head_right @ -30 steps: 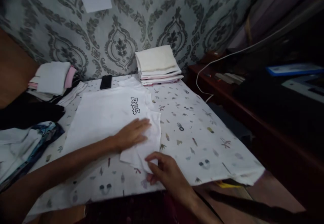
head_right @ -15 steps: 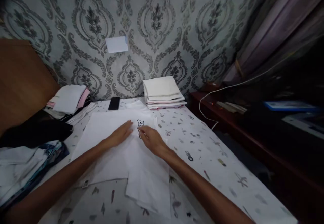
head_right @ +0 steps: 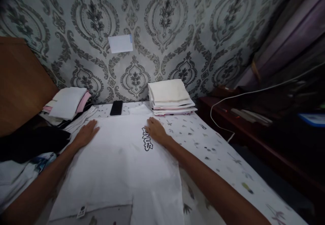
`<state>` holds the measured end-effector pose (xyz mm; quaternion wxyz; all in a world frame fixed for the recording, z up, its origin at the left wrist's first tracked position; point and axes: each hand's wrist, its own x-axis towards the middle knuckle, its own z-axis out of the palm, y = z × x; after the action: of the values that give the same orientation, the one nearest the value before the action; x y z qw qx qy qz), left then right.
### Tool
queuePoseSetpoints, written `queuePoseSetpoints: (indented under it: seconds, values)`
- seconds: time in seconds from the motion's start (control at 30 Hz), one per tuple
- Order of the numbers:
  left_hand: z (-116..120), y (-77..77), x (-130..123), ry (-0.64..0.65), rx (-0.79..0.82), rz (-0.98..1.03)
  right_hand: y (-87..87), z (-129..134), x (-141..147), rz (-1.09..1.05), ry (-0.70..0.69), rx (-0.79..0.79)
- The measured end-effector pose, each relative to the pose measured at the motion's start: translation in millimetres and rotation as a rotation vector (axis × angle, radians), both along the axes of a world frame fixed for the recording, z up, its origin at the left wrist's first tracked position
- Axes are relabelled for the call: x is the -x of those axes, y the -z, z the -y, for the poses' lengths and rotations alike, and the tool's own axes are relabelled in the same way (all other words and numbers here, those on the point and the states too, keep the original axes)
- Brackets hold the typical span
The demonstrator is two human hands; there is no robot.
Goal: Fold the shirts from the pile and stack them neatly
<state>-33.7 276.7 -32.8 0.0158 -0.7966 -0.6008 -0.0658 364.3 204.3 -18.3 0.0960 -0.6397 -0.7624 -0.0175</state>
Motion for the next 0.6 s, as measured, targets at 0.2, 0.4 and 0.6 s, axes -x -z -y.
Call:
queuePoseSetpoints:
  seconds: [0.2,0.4,0.6]
  values:
    - [-17.0,-14.9,-10.0,0.009,-0.066,0.005,-29.2,-68.1,24.3,0.038,0.036,0.038]
    - [-48.7,-35.2,-13.6,0.067,-0.032,-0.017,-49.2,-138.8,24.1,0.097,0.085,0.202]
    - [-60.4,-40.2,-9.8,0.105,-0.01,-0.017,-54.8,-155.3,21.9,0.134,0.118,0.301]
